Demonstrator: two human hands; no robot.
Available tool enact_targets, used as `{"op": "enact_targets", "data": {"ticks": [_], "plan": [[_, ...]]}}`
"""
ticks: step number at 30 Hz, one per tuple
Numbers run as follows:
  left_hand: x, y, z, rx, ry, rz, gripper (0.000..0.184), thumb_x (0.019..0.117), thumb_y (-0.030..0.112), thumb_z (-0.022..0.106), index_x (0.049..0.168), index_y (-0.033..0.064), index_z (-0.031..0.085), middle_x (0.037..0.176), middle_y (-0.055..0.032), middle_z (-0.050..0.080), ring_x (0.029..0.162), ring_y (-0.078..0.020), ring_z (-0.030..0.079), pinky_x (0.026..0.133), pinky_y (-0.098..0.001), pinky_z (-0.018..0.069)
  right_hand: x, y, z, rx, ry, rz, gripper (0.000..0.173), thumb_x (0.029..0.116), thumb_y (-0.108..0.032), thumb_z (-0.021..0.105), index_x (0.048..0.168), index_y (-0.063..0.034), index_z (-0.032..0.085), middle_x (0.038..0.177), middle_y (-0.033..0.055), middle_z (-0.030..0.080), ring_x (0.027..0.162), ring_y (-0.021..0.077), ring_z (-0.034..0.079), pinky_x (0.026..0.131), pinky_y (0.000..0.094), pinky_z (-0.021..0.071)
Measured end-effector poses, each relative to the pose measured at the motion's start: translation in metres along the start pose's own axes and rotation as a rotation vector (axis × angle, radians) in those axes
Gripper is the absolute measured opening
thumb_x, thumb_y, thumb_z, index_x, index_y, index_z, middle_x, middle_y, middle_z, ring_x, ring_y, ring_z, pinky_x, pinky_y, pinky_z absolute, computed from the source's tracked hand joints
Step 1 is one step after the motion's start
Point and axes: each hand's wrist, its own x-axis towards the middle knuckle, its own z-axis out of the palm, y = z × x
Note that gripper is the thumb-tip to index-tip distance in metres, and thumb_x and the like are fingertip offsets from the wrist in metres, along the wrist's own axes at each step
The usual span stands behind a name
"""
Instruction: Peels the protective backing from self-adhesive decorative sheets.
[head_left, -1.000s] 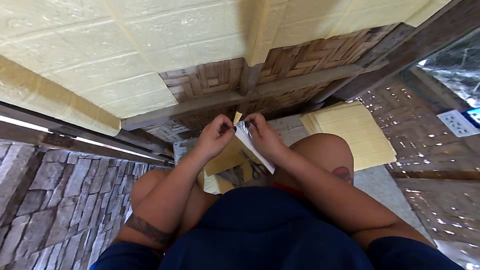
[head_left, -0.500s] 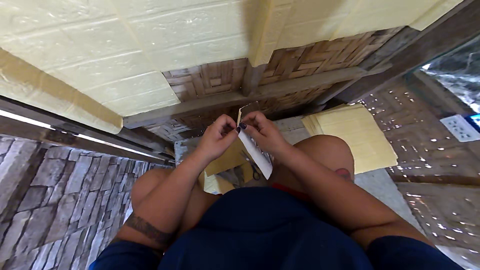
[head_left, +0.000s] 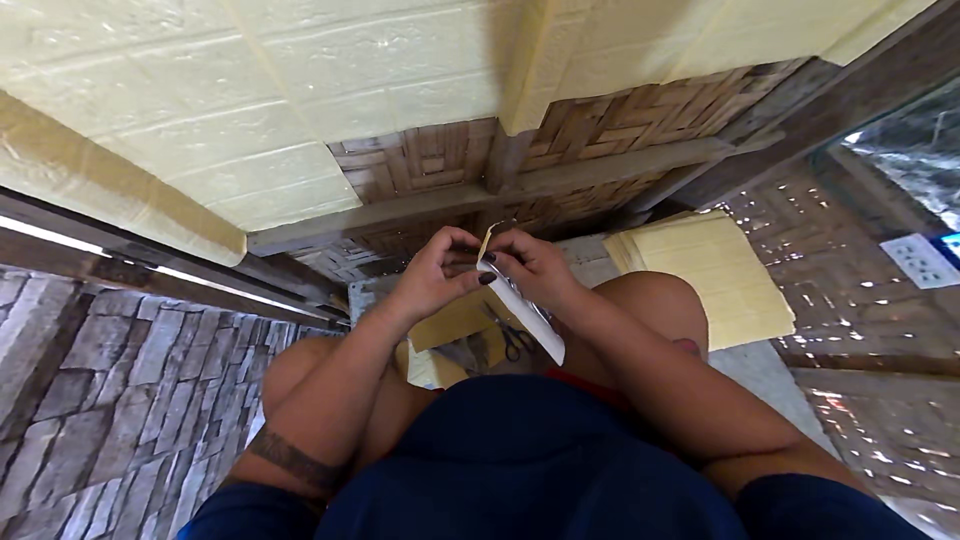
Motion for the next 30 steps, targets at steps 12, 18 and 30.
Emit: {"op": "enact_targets", "data": {"ticks": [12, 18, 30], "plan": [[0.006, -0.007, 0.0, 0.162, 0.061, 0.05, 0.017, 0.0993, 0.015, 0.066, 0.111, 0.004, 0.063, 0.114, -0.0072, 0.069, 0.09, -0.0106, 0.071, 0.081, -0.029, 0.0613, -0.004, -0.004, -0.002, -0.231, -0.03, 0.01, 0.017, 0.1024, -0.012, 0.057, 0.108, -0.0031, 0.071, 0.097, 0.0099, 0.072, 0.085, 0.0167, 0.068, 0.08, 0.037, 0.0579], [0.007, -0.01, 0.001, 0.267, 0.108, 0.068, 0.019, 0.1025, 0.021, 0.062, 0.113, 0.0048, 0.063, 0.1, -0.0067, 0.07, 0.082, -0.0109, 0.069, 0.076, -0.0308, 0.0602, -0.01, -0.005, 0.001, -0.208, 0.088, 0.107, 0.019, 0.1041, -0.015, 0.055, 0.109, -0.0028, 0.069, 0.082, 0.0071, 0.067, 0.066, 0.012, 0.062, 0.062, 0.0319, 0.0549], [0.009, -0.011, 0.0, 0.033, 0.145, 0.011, 0.019, 0.1059, 0.023, 0.054, 0.112, 0.0056, 0.06, 0.095, -0.0046, 0.07, 0.084, -0.0113, 0.07, 0.078, -0.0324, 0.061, -0.013, 0.0, 0.004, 0.006, 0.23, 0.233, 0.022, 0.108, -0.02, 0.047, 0.114, -0.0028, 0.059, 0.076, -0.0004, 0.056, 0.061, 0.0032, 0.052, 0.058, 0.0226, 0.0478]]}}
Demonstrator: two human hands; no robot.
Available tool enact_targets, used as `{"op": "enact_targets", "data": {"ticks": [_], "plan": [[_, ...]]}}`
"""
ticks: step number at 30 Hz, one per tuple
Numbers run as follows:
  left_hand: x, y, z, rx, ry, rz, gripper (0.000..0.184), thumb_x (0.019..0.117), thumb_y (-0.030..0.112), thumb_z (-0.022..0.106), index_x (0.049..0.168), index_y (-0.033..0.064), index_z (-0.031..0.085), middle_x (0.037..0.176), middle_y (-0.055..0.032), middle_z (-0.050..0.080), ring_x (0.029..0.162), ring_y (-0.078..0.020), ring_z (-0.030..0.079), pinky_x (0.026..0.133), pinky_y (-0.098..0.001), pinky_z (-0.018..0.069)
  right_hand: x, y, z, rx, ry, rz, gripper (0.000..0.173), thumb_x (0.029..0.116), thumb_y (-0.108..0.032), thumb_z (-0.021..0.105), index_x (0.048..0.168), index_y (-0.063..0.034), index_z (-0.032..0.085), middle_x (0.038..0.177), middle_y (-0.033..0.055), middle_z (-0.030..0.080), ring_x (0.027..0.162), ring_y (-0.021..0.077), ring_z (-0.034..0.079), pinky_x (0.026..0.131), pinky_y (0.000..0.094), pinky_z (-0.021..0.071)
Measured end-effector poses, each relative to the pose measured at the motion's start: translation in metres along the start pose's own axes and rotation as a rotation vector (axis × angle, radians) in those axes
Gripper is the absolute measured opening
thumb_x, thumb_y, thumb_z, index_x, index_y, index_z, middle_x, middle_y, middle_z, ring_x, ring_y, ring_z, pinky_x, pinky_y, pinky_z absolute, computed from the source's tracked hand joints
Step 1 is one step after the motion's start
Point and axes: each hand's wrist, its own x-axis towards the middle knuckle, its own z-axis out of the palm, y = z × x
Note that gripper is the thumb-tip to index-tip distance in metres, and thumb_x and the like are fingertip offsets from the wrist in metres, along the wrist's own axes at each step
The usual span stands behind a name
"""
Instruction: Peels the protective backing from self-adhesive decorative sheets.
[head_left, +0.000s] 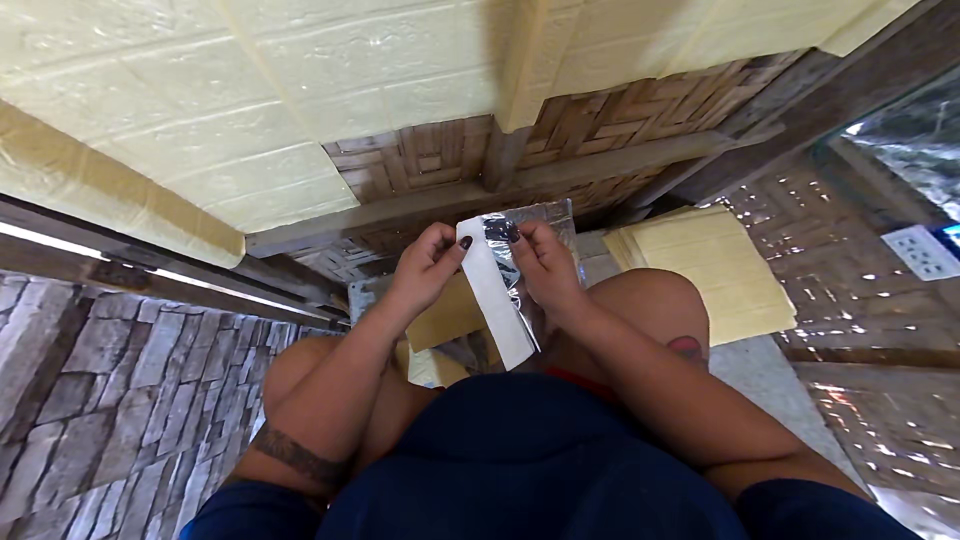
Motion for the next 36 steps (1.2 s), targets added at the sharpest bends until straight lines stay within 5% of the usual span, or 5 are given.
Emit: {"op": "enact_targets", "data": {"ticks": [6, 16, 23, 27, 36], "plan": [[-0.007, 0.007, 0.003, -0.082, 0.015, -0.108, 0.018, 0.1083, 0.027, 0.051, 0.109, 0.0102, 0.058, 0.097, -0.0056, 0.069, 0.082, -0.0145, 0.071, 0.072, -0.034, 0.0623, -0.008, -0.011, -0.001, 0.038, -0.007, 0.132, 0.021, 0.1099, -0.024, 0.045, 0.12, -0.0087, 0.056, 0.069, 0.0032, 0.053, 0.05, 0.0098, 0.049, 0.045, 0.0265, 0.0452], [-0.006, 0.004, 0.0, -0.136, 0.106, 0.029, 0.013, 0.1069, 0.024, 0.054, 0.105, 0.0112, 0.058, 0.088, 0.0005, 0.067, 0.076, -0.0086, 0.067, 0.071, -0.0288, 0.0593, 0.012, 0.003, -0.003, 0.197, 0.114, 0.188, 0.019, 0.108, -0.017, 0.045, 0.117, -0.0027, 0.055, 0.08, -0.0019, 0.057, 0.066, 0.0016, 0.055, 0.062, 0.0213, 0.0502], [-0.005, 0.015, 0.017, -0.603, 0.056, -0.243, 0.03, 0.1122, 0.027, 0.028, 0.136, 0.0235, 0.045, 0.115, 0.0001, 0.069, 0.097, -0.0153, 0.072, 0.081, -0.0352, 0.0631, -0.007, -0.023, 0.002, 0.289, 0.073, 0.456, 0.032, 0.1098, -0.039, 0.043, 0.128, -0.0161, 0.054, 0.092, 0.007, 0.061, 0.068, 0.0125, 0.057, 0.057, 0.0306, 0.0496], [-0.002, 0.011, 0.02, -0.733, 0.022, -0.285, 0.042, 0.1125, 0.038, 0.021, 0.143, 0.0207, 0.044, 0.12, -0.0022, 0.07, 0.104, -0.0163, 0.071, 0.087, -0.0382, 0.0618, 0.013, 0.003, 0.008, 0.408, 0.081, 0.362, 0.028, 0.1093, -0.02, 0.044, 0.126, -0.0002, 0.055, 0.1, 0.0062, 0.063, 0.086, 0.0068, 0.06, 0.08, 0.0284, 0.0532], [-0.001, 0.005, 0.032, -0.792, -0.025, -0.208, 0.067, 0.0989, 0.072, 0.022, 0.14, 0.0279, 0.05, 0.123, 0.0029, 0.069, 0.114, -0.0126, 0.067, 0.095, -0.0399, 0.0592, 0.014, -0.007, 0.011, 0.424, 0.085, 0.345, 0.027, 0.1093, -0.02, 0.042, 0.126, -0.0014, 0.053, 0.097, 0.0055, 0.064, 0.082, 0.0059, 0.059, 0.074, 0.0263, 0.0503]]}}
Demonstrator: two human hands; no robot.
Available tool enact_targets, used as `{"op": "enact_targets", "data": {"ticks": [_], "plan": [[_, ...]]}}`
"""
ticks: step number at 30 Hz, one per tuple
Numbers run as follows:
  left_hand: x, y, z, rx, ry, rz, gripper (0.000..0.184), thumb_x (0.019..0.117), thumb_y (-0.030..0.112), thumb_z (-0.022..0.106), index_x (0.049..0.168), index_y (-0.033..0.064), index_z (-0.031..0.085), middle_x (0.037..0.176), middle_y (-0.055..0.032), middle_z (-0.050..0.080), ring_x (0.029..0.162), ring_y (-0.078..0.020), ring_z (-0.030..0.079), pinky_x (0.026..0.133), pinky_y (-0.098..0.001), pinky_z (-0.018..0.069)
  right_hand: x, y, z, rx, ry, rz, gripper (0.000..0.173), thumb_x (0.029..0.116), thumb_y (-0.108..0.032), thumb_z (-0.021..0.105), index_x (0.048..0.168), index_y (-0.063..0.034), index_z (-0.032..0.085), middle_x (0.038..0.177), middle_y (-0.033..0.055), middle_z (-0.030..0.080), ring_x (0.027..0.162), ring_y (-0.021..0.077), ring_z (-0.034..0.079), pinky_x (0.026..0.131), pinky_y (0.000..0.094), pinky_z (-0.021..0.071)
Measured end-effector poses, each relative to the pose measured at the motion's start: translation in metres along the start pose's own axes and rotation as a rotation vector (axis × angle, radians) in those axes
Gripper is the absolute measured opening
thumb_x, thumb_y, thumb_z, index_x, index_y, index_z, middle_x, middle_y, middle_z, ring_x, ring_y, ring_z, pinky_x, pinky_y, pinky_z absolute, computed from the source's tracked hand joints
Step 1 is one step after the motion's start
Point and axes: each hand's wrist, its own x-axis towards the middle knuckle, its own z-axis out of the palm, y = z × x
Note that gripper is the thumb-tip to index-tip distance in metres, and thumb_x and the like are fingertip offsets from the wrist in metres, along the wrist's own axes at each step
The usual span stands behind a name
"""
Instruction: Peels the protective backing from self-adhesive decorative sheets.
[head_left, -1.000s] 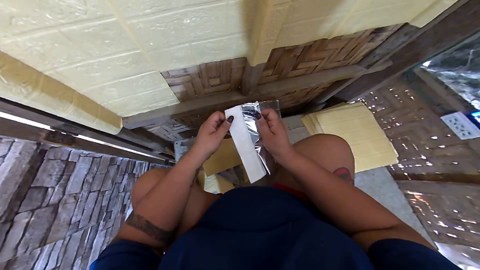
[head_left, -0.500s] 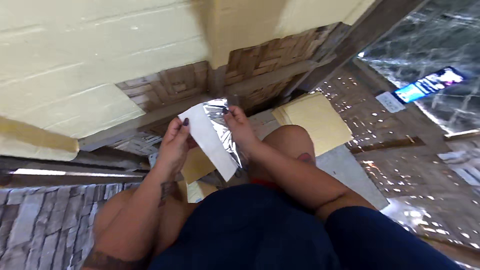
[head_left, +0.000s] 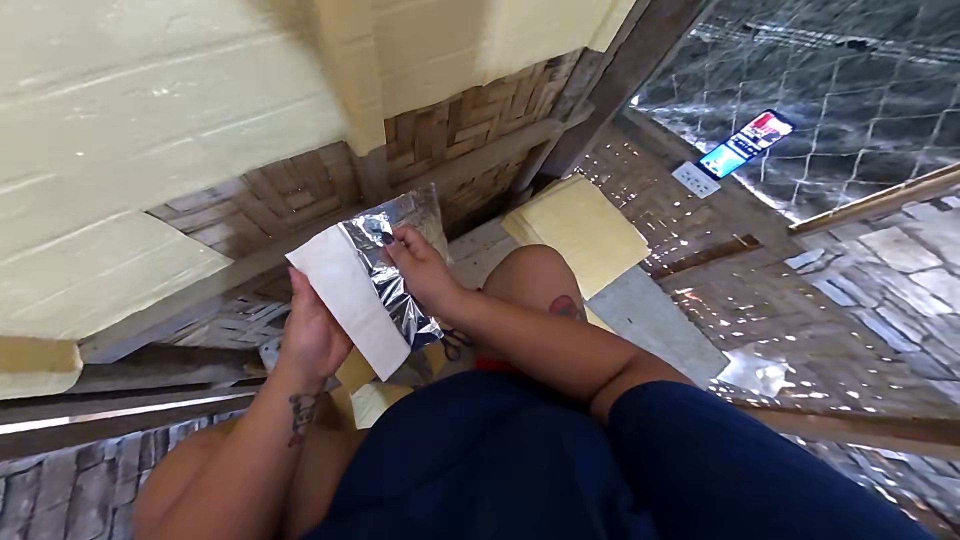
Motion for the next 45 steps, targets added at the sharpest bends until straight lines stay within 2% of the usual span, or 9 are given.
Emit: {"op": "enact_targets", "data": {"ticks": [5, 9, 12, 15, 20, 27, 30, 35, 45], "plan": [[-0.002, 0.002, -0.002, 0.105, -0.111, 0.014, 0.112, 0.0681, 0.097, 0.041, 0.155, 0.027, 0.031, 0.138, 0.0017, 0.062, 0.126, -0.0171, 0.061, 0.102, -0.0428, 0.0552, 0.003, 0.006, -0.001, -0.017, -0.022, -0.063, 0.029, 0.1096, -0.02, 0.041, 0.128, 0.0001, 0.052, 0.095, 0.008, 0.068, 0.079, 0.009, 0.063, 0.073, 0.0293, 0.0533], [-0.005, -0.011, -0.002, 0.179, -0.015, 0.04, 0.09, 0.0831, 0.072, 0.066, 0.151, 0.0231, 0.033, 0.13, 0.0035, 0.064, 0.118, -0.0107, 0.063, 0.099, -0.0341, 0.0561, 0.0, 0.006, 0.003, -0.04, -0.013, -0.103, 0.028, 0.1101, -0.021, 0.041, 0.127, -0.0012, 0.052, 0.092, 0.0033, 0.066, 0.063, 0.0028, 0.052, 0.056, 0.0213, 0.0438], [-0.006, -0.012, 0.003, 0.208, 0.067, 0.054, 0.067, 0.1023, 0.05, 0.052, 0.155, 0.0189, 0.026, 0.132, -0.0011, 0.062, 0.119, -0.0119, 0.063, 0.1, -0.034, 0.0561, -0.001, 0.009, 0.008, -0.061, 0.019, -0.162, 0.029, 0.1099, -0.021, 0.042, 0.125, 0.0002, 0.053, 0.092, 0.0051, 0.067, 0.067, 0.0044, 0.055, 0.062, 0.0235, 0.0477], [-0.006, -0.01, 0.007, 0.244, 0.118, 0.154, 0.034, 0.1109, 0.031, 0.034, 0.14, 0.0179, 0.043, 0.116, 0.0027, 0.069, 0.104, -0.0093, 0.069, 0.09, -0.0311, 0.0605, -0.004, 0.009, 0.009, -0.069, 0.064, -0.231, 0.027, 0.1097, -0.016, 0.044, 0.125, 0.0034, 0.054, 0.097, 0.0118, 0.067, 0.078, 0.0108, 0.063, 0.073, 0.0305, 0.054], [0.002, -0.013, 0.0, 0.466, 0.249, 0.345, 0.018, 0.1103, 0.025, 0.042, 0.119, 0.0171, 0.056, 0.097, 0.0091, 0.07, 0.086, -0.0034, 0.07, 0.078, -0.0258, 0.0613, -0.002, 0.015, 0.006, -0.043, 0.14, -0.336, 0.025, 0.1087, -0.017, 0.045, 0.118, 0.0035, 0.056, 0.087, 0.0064, 0.061, 0.073, 0.0061, 0.058, 0.069, 0.0262, 0.0534], [0.006, -0.01, -0.011, 0.88, 0.374, 0.402, 0.033, 0.1112, 0.032, 0.042, 0.126, 0.0038, 0.052, 0.095, -0.005, 0.066, 0.079, -0.0088, 0.068, 0.074, -0.0332, 0.0603, 0.006, 0.012, 0.007, -0.096, 0.134, -0.374, 0.023, 0.1063, -0.01, 0.048, 0.12, 0.0052, 0.058, 0.098, 0.005, 0.066, 0.087, 0.0023, 0.062, 0.084, 0.0241, 0.054], [0.006, -0.001, -0.011, 0.878, 0.367, 0.422, 0.03, 0.1107, 0.033, 0.044, 0.121, 0.0064, 0.053, 0.093, -0.0046, 0.067, 0.076, -0.0088, 0.069, 0.07, -0.0318, 0.0607, 0.016, 0.01, 0.002, -0.107, 0.124, -0.343, 0.026, 0.107, -0.012, 0.047, 0.123, 0.0057, 0.056, 0.098, 0.0098, 0.067, 0.088, 0.0098, 0.067, 0.086, 0.0335, 0.058], [0.004, 0.01, -0.011, 0.866, 0.371, 0.477, 0.026, 0.1108, 0.028, 0.044, 0.117, 0.0043, 0.054, 0.092, -0.0025, 0.066, 0.077, -0.0041, 0.067, 0.072, -0.0264, 0.0589, 0.024, 0.001, -0.006, -0.195, 0.137, -0.369, 0.022, 0.1075, -0.016, 0.047, 0.118, 0.0014, 0.057, 0.075, -0.0019, 0.055, 0.062, 0.0017, 0.051, 0.06, 0.022, 0.0477], [0.011, 0.02, -0.023, 0.685, 0.402, 0.546, 0.017, 0.1102, 0.019, 0.043, 0.114, 0.0049, 0.052, 0.093, 0.0017, 0.064, 0.083, -0.0039, 0.066, 0.078, -0.026, 0.0593, 0.036, -0.002, -0.034, -0.207, 0.192, -0.39, 0.021, 0.1073, -0.018, 0.048, 0.115, -0.001, 0.058, 0.077, -0.0033, 0.057, 0.064, 0.0005, 0.053, 0.064, 0.0225, 0.0497]]}}
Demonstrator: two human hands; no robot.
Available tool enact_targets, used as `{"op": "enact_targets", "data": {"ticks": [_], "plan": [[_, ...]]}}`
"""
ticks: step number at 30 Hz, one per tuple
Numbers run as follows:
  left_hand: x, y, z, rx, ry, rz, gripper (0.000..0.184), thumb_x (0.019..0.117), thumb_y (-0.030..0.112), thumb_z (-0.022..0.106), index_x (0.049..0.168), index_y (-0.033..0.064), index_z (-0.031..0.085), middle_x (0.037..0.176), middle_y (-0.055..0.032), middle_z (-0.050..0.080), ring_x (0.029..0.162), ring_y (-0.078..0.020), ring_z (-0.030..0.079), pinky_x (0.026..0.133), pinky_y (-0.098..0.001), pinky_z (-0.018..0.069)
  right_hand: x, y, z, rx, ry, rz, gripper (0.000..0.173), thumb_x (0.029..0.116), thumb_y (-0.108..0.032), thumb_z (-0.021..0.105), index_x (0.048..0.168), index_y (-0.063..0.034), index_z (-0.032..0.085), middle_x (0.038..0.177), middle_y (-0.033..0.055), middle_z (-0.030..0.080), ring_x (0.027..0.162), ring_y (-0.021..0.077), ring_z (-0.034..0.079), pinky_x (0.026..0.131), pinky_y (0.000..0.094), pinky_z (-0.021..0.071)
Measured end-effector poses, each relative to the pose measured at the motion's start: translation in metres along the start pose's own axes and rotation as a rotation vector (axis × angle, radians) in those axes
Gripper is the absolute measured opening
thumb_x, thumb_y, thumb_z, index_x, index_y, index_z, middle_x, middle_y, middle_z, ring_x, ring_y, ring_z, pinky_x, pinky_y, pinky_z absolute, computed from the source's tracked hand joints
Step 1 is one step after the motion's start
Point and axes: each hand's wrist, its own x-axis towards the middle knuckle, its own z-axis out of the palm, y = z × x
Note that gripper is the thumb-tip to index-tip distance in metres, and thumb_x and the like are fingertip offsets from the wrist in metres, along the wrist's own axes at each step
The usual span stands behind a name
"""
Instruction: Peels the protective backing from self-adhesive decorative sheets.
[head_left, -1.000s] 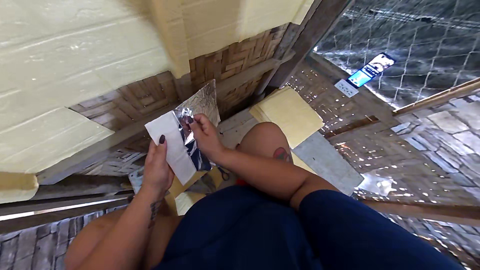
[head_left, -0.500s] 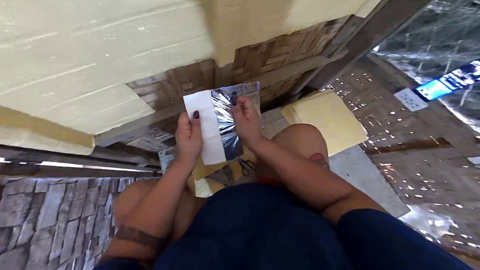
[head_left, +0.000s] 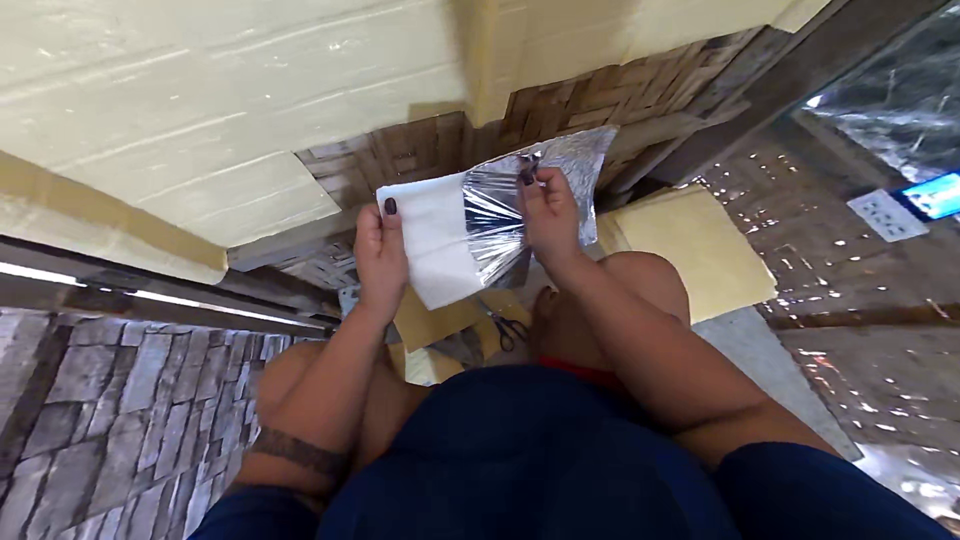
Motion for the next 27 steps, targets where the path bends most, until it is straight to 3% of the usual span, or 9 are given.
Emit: {"op": "enact_targets", "data": {"ticks": [6, 10, 16, 27], "plan": [[0.005, 0.002, -0.008, -0.055, 0.024, 0.028, 0.015, 0.1102, 0.019, 0.044, 0.111, 0.0071, 0.053, 0.091, 0.0034, 0.066, 0.081, -0.0042, 0.067, 0.076, -0.0264, 0.0599, 0.009, 0.001, -0.019, -0.005, 0.019, 0.011, 0.02, 0.1077, -0.02, 0.049, 0.115, -0.0033, 0.056, 0.08, -0.0046, 0.058, 0.065, -0.0005, 0.055, 0.064, 0.0211, 0.051], [0.008, 0.004, -0.015, -0.083, 0.031, 0.024, 0.013, 0.1103, 0.019, 0.044, 0.109, 0.0094, 0.052, 0.089, 0.0045, 0.066, 0.079, -0.0045, 0.068, 0.074, -0.0269, 0.0605, 0.016, -0.001, -0.037, -0.069, 0.048, 0.047, 0.02, 0.108, -0.022, 0.049, 0.115, -0.0047, 0.056, 0.074, -0.0056, 0.054, 0.058, 0.0002, 0.05, 0.055, 0.0201, 0.0462], [0.007, 0.012, -0.021, -0.098, 0.012, 0.023, 0.01, 0.1097, 0.019, 0.046, 0.106, 0.0122, 0.053, 0.087, 0.0069, 0.066, 0.077, -0.0035, 0.067, 0.072, -0.0252, 0.0604, 0.021, -0.003, -0.065, -0.206, 0.052, 0.029, 0.025, 0.1084, -0.026, 0.048, 0.118, -0.0046, 0.056, 0.071, -0.0055, 0.054, 0.056, 0.0001, 0.05, 0.056, 0.0212, 0.0476], [0.008, 0.017, -0.036, -0.059, 0.015, 0.028, 0.009, 0.1098, 0.019, 0.046, 0.106, 0.014, 0.053, 0.087, 0.0092, 0.066, 0.077, -0.0019, 0.067, 0.073, -0.024, 0.0603, 0.029, -0.004, -0.122, -0.352, 0.107, -0.006, 0.029, 0.1083, -0.026, 0.047, 0.121, -0.0005, 0.057, 0.083, 0.0003, 0.06, 0.065, 0.0021, 0.055, 0.064, 0.0239, 0.0518]]}}
